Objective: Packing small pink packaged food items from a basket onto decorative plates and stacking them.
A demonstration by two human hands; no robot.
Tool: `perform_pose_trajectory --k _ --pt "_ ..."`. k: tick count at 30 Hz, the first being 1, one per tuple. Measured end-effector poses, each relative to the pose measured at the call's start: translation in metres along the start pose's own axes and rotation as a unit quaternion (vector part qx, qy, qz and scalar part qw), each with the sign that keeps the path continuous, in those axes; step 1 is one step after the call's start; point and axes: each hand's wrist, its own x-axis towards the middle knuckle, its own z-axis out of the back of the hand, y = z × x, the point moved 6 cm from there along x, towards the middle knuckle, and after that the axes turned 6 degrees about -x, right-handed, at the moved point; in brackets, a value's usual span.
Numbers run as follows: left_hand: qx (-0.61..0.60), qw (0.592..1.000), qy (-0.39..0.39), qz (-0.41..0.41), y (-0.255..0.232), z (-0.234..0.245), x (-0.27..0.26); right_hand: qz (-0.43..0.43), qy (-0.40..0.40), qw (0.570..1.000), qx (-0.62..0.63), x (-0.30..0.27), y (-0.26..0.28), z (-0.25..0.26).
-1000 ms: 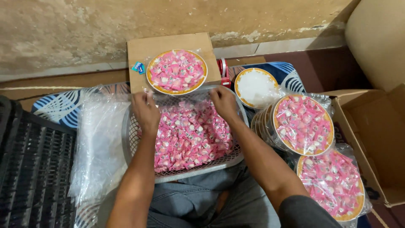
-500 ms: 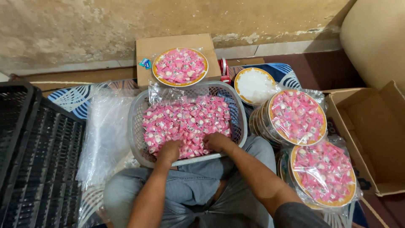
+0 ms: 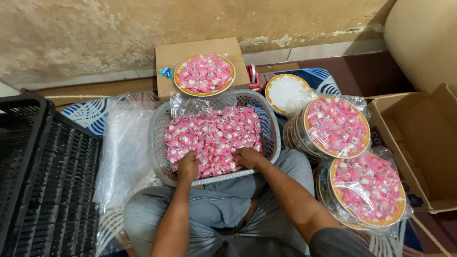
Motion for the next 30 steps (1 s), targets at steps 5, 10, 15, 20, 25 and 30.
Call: perform_pose_trajectory --k 5,10,15,20,25,30 --pt "-0.016 1.000 -0.009 0.024 -0.002 0.004 -0.002 0.021 0.023 1.000 0.002 -0.003 0.009 -0.002" --pt "-0.046 0.998 -0.036 0.036 0.015 0.000 0.012 0.022 -0.006 1.000 0.005 0.005 -0.004 -0.011" --pt "-0.045 0.995 -0.043 0.073 0.037 -0.006 0.027 0.012 -0.116 0.986 0.117 -0.029 0.024 0.032" --pt "-0.259 0.961 -0.057 0.076 0.090 -0.026 0.075 -0.024 -0.147 0.948 0.281 -0.042 0.025 0.048" --pt "-0.451 0.886 -0.106 0.001 0.034 0.019 0.062 -0.020 -0.264 0.941 0.212 -0.018 -0.001 0.079" --pt "-0.389 0.901 -0.167 -0.096 -0.093 0.104 0.036 0.046 -0.416 0.898 0.136 -0.023 0.055 0.180"
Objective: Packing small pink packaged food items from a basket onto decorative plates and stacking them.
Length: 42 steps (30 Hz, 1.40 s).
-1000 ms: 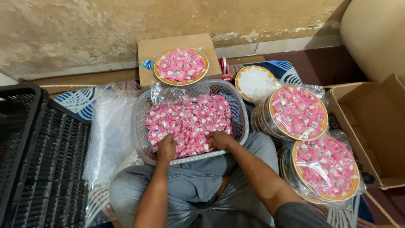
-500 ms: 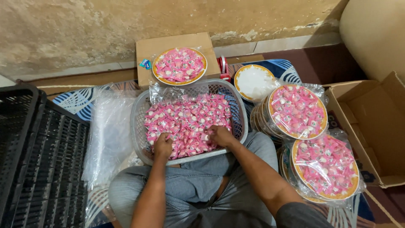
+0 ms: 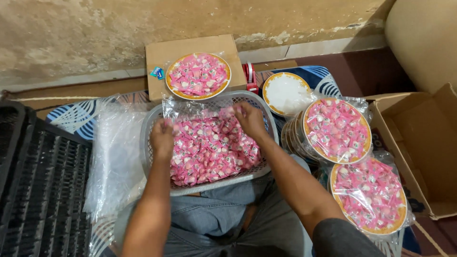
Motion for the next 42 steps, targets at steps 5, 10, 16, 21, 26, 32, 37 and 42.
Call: perform_pose_trajectory --k 5,10,16,21,26,32,37,42 --pt "0.081 0.973 -0.003 -0.216 -0.045 -0.051 0.078 0.044 -0.043 0.998 0.012 0.065 0.049 0.008" --pt "0.204 0.914 0.003 -0.352 -0.095 -0.097 0.087 0.112 -0.079 0.990 -0.023 0.101 0.071 -0.006" --pt "0.392 0.815 0.128 -0.406 -0.039 -0.124 0.095 0.222 0.074 0.952 -0.195 0.094 0.062 -0.040" --pt "0.257 0.838 0.078 -0.475 -0.083 -0.085 0.026 0.268 -0.138 0.950 -0.079 0.042 0.061 0.009" --pt "0.354 0.863 0.054 -0.355 0.043 -0.012 0.003 0.157 0.029 0.980 -0.118 -0.027 -0.018 -0.005" --pt "0.579 0.752 0.292 0.119 0.242 0.026 -0.004 0.163 0.417 0.861 -0.242 -0.087 -0.088 -0.102" --pt "0.586 0.714 0.380 0.047 0.215 0.005 -0.056 0.081 0.470 0.842 -0.251 -0.119 -0.132 -0.144" --pt "0.499 0.782 0.361 0.095 0.133 0.004 -0.085 0.036 0.421 0.867 -0.266 -0.112 -0.167 -0.158"
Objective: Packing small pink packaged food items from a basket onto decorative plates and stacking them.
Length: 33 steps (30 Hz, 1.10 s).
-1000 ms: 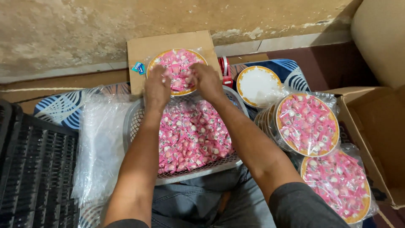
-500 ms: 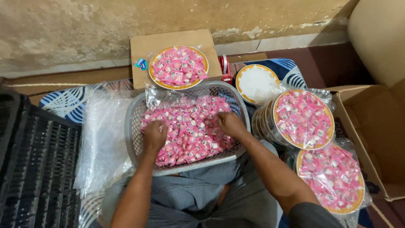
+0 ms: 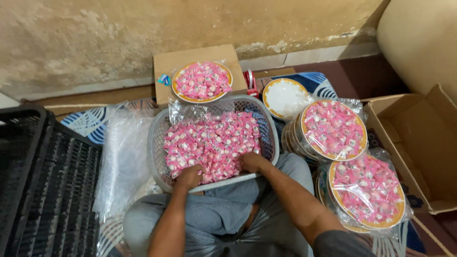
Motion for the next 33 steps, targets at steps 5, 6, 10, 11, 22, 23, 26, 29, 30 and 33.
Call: perform_pose_trajectory --k 5,6,10,11,22,23,26,29,30,33 --pt "-0.021 0.999 -0.046 0.006 0.033 -0.014 0.034 0.004 -0.054 0.998 0.042 -0.043 0.026 0.051" --pt "-0.019 0.998 -0.052 0.011 0.040 -0.016 0.041 0.014 -0.076 0.995 0.058 -0.054 0.033 0.062" --pt "-0.043 0.998 -0.041 0.024 0.035 -0.009 0.033 -0.009 -0.085 0.990 0.109 -0.064 0.038 0.076" --pt "-0.058 0.997 -0.041 0.034 0.032 -0.006 0.029 -0.020 -0.098 0.985 0.141 -0.069 0.038 0.081" --pt "-0.252 0.962 -0.071 0.078 0.007 0.022 -0.005 -0.026 -0.101 0.914 0.391 -0.058 0.030 0.076" --pt "-0.253 0.961 -0.079 0.078 0.009 0.022 -0.005 -0.023 -0.100 0.915 0.390 -0.058 0.028 0.075" --pt "-0.259 0.958 -0.101 0.071 0.007 0.025 -0.009 -0.023 -0.113 0.924 0.365 -0.063 0.024 0.075" --pt "-0.264 0.951 -0.145 0.073 0.022 0.030 0.002 -0.025 -0.152 0.932 0.327 -0.070 0.022 0.082" --pt "-0.264 0.945 -0.174 0.084 0.031 0.031 0.008 -0.025 -0.176 0.933 0.314 -0.073 0.022 0.086" --pt "-0.410 0.876 -0.246 -0.066 0.025 0.041 0.022 -0.065 -0.214 0.926 0.303 -0.098 0.034 0.115"
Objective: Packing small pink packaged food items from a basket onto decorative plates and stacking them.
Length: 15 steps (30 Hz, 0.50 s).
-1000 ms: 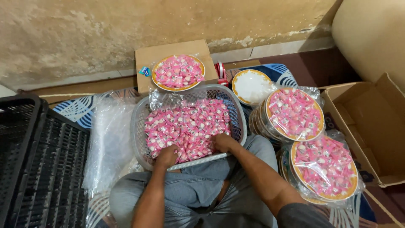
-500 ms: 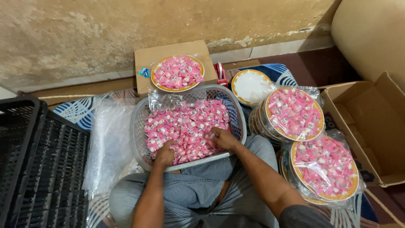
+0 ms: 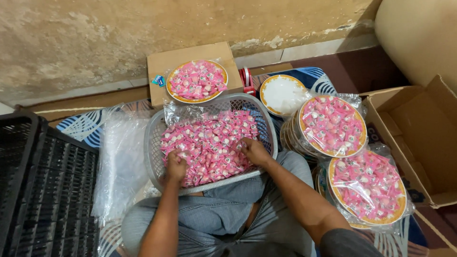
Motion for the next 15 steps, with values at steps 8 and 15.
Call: perform_pose_trajectory --k 8,15 --pt "0.110 0.985 -0.050 -0.125 -0.205 -0.010 -0.024 0.111 -0.153 0.982 -0.012 0.038 0.099 0.074" --pt "0.156 0.951 0.010 -0.267 -0.245 -0.050 0.071 0.246 -0.227 0.942 -0.033 0.106 0.188 0.095"
